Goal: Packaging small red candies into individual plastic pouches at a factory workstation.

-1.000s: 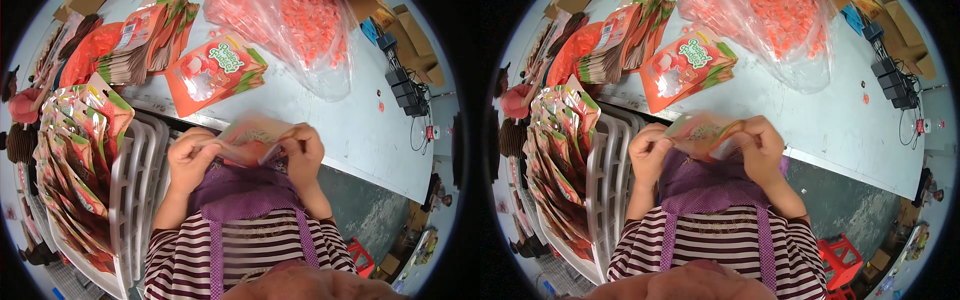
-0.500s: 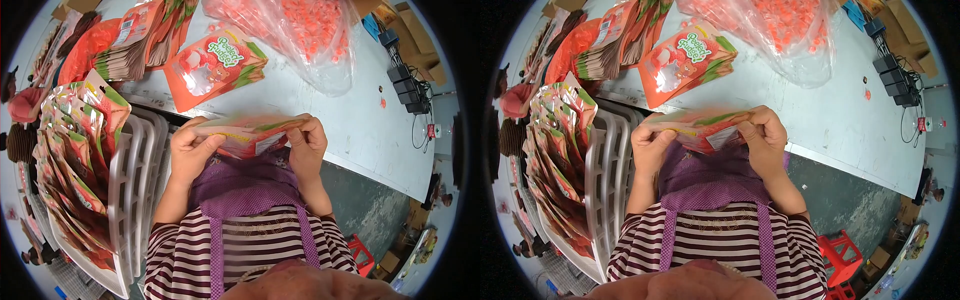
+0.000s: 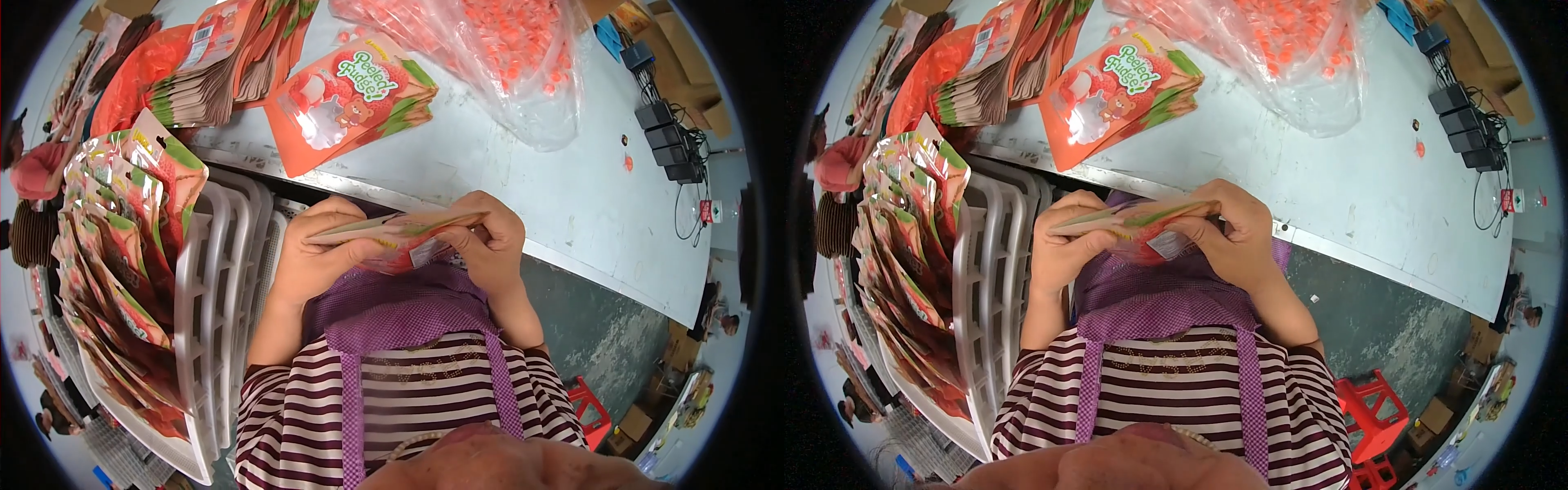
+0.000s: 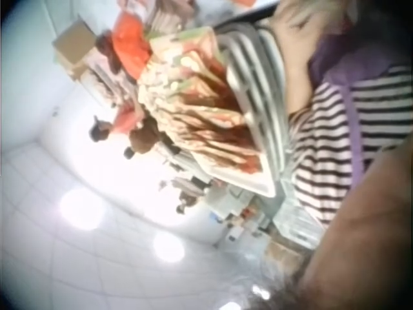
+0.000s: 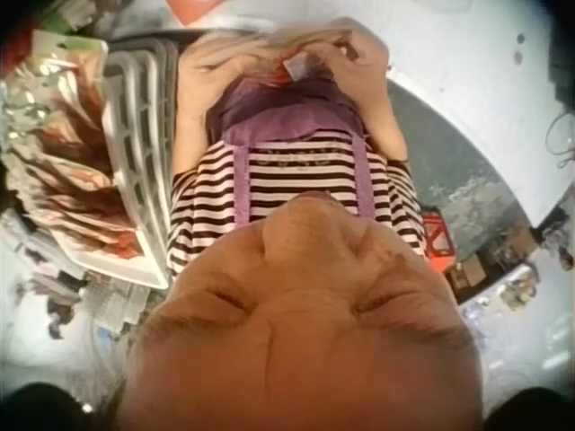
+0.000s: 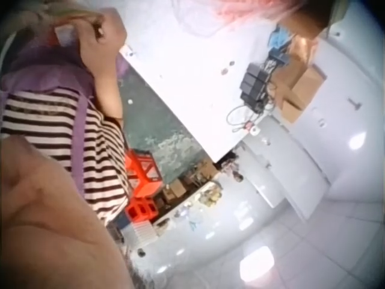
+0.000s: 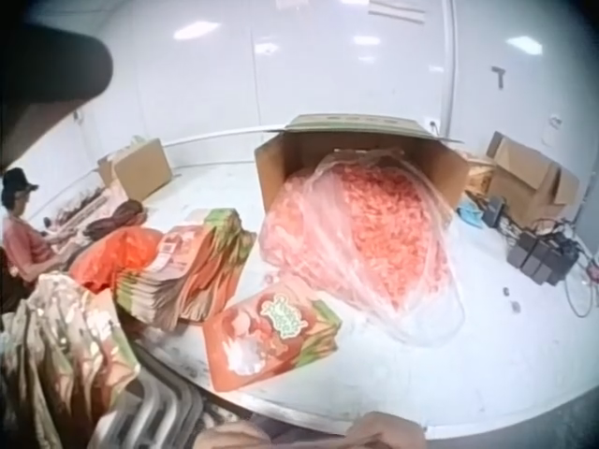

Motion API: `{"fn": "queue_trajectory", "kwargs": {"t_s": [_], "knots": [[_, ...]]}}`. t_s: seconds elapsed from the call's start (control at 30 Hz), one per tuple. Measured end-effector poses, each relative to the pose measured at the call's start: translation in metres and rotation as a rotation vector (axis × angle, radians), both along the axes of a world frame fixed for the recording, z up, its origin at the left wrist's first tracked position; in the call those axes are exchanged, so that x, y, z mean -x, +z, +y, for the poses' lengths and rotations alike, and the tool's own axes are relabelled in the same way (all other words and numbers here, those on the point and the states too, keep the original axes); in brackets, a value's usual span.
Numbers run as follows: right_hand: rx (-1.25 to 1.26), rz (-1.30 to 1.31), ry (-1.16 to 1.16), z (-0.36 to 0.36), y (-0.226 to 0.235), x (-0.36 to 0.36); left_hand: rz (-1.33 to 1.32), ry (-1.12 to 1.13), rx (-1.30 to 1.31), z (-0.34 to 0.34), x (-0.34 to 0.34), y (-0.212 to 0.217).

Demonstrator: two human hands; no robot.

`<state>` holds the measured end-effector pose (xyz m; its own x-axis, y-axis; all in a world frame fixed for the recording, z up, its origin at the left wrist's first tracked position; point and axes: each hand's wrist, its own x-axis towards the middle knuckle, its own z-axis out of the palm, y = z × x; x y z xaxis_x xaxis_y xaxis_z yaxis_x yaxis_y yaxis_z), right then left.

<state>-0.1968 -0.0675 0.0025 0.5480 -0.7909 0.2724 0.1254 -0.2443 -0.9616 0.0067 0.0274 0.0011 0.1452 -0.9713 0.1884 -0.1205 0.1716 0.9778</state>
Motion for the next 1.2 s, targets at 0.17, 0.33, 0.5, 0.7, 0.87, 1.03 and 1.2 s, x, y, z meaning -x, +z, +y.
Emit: {"fn": "queue_trajectory", "kwargs": {"t_s": [0.17, 0.33, 0.5, 0.7, 0.87, 1.03, 1.2], "knots": [[0.147, -0.014, -0.055, 0.002, -0.008, 0.0, -0.138, 0.075, 0.139, -0.002, 0.004, 0.003], [0.096, 0.018, -0.052, 0.004, -0.004, -0.003, -0.071, 0.026, 0.138, -0.003, -0.004, 0.0], [-0.085, -0.154, 0.014, 0.006, -0.009, -0.009, 0.123, 0.059, 0.046, 0.0, 0.001, -0.007], [0.033, 0.016, 0.269, -0.005, -0.006, -0.007, -0.099, 0.064, 0.151, 0.007, 0.008, -0.006], [0.045, 0.019, 0.201, 0.001, -0.004, -0.006, -0.224, 0.085, 0.22, 0.009, 0.014, 0.004], [0.071, -0.006, 0.184, -0.001, -0.006, -0.005, -0.196, 0.147, 0.148, 0.014, 0.016, 0.01], [0.195, 0.073, 0.066, 0.0, -0.008, 0.001, -0.142, 0.181, 0.155, 0.026, 0.001, 0.01]]}}
